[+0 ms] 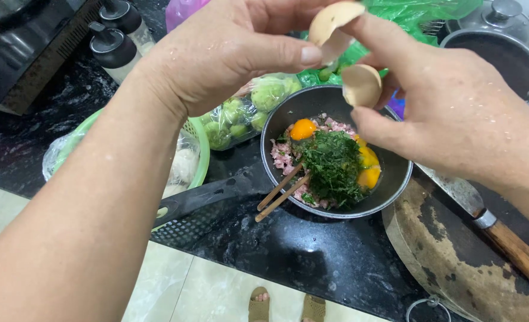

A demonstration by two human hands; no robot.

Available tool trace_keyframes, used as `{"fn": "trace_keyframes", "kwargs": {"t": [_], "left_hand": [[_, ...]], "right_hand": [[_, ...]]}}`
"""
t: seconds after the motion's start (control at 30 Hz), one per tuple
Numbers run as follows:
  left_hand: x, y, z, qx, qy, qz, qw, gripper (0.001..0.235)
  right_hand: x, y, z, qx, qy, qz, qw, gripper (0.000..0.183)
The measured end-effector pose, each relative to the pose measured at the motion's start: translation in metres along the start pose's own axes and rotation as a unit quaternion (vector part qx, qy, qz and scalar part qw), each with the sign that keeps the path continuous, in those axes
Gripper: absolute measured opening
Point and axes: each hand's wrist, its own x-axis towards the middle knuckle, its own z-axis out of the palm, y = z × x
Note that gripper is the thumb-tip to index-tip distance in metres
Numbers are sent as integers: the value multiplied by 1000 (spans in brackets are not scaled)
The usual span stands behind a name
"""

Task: Cracking several eggs into a bowl containing minced meat and fresh herbs.

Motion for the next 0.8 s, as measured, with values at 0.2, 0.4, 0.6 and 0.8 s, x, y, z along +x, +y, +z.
{"fn": "trace_keyframes", "kwargs": {"t": [0.2, 0.4, 0.6, 0.8], "left_hand": [[4, 2, -1, 29, -1, 1, 1000, 47], [8, 5, -4, 63, -2, 11, 998, 48], [8, -1, -15, 57, 24, 30, 998, 37], [8, 4, -9, 115, 110, -9, 987, 23]], "right_hand": [[1, 5, 1, 22, 22, -16, 999, 82], [1, 7, -2, 44, 20, -17, 999, 78], [-1, 6, -8, 85, 23, 52, 995, 63], [-1, 22, -10, 289, 126, 10, 949, 43]]}}
